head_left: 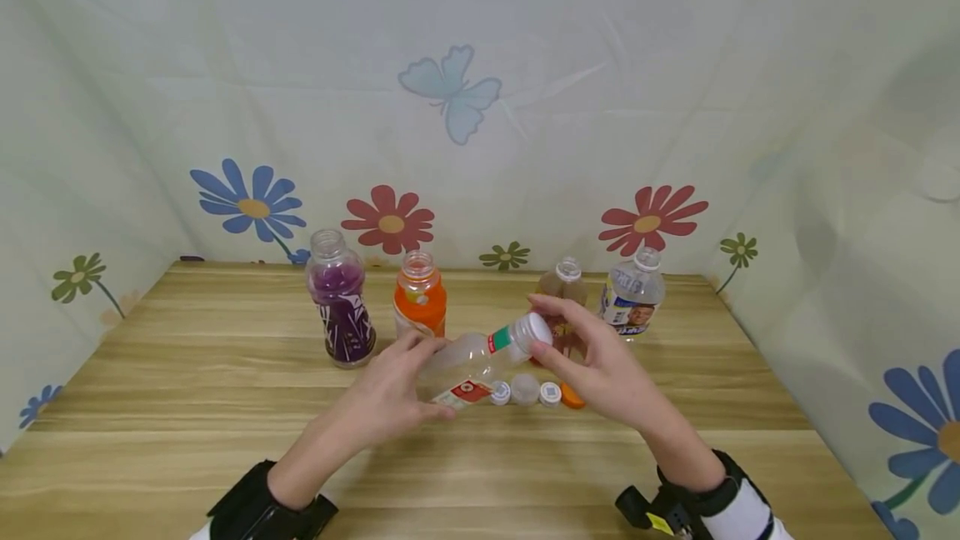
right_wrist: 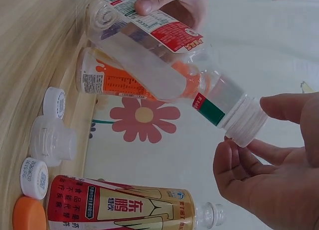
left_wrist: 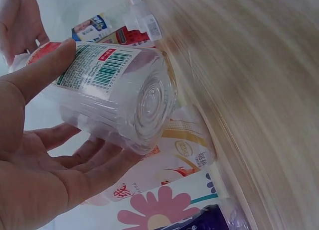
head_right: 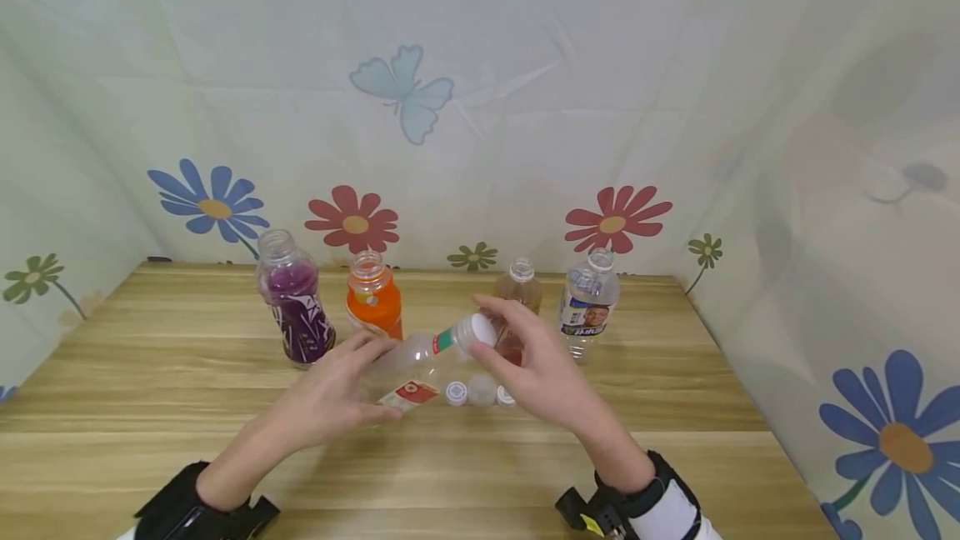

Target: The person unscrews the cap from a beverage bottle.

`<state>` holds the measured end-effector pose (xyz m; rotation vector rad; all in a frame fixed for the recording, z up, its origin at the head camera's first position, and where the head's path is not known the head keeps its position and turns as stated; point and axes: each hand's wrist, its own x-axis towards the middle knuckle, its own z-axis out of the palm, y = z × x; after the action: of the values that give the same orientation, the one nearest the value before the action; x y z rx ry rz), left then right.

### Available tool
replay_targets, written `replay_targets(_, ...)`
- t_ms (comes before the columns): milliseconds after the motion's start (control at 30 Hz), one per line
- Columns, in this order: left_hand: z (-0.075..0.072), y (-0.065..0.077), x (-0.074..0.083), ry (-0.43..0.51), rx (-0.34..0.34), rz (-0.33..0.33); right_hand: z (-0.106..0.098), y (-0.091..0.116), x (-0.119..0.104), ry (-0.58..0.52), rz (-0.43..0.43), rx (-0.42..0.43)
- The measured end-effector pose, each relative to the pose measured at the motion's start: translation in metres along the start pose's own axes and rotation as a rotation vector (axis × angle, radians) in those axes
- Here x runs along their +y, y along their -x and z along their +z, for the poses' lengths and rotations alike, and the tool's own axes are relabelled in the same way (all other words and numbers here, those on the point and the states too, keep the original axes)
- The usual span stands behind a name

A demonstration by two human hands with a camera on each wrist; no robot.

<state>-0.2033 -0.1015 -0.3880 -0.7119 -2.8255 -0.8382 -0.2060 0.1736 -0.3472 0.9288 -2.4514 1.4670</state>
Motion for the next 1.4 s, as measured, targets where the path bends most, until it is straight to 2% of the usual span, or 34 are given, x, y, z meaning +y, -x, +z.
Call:
replay_targets(300, -0.0002, 0.0009, -0.0004, -0.010, -0.020, 0.005, 0.0023, -0.0001, -0.0023, -0.088, 0.016, 0.010)
replay_targets(700, 0.0015, 0.0014, -0.0017, 0.003, -0.037, 0.028, 0.0021, -0.0001, -0.0025, -0.066, -0.029, 0.024)
replay_targets(967, 0.0023, 0.0012, -0.0015, -0.019, -0.026, 0.033, 0.0046, 0.0008, -0.0016, 0.083, 0.044, 0.162)
replay_targets(1100, 0.0028, 0.0008, -0.0019, -0.037, -0.026, 0.032, 0.0069, 0.0014, -0.0002, 0.127, 0.068, 0.176)
replay_targets(1233, 0.0030, 0.0004, -0.0021, -0.042, -0.030, 0.027, 0.0087, 0.0014, -0.0009, 0.155, 0.050, 0.173)
replay_targets(1400, 0.0031, 0.0006, -0.0021, -0.036, -0.040, 0.013, 0.0092, 0.0012, -0.0029, 0.161, -0.020, 0.174)
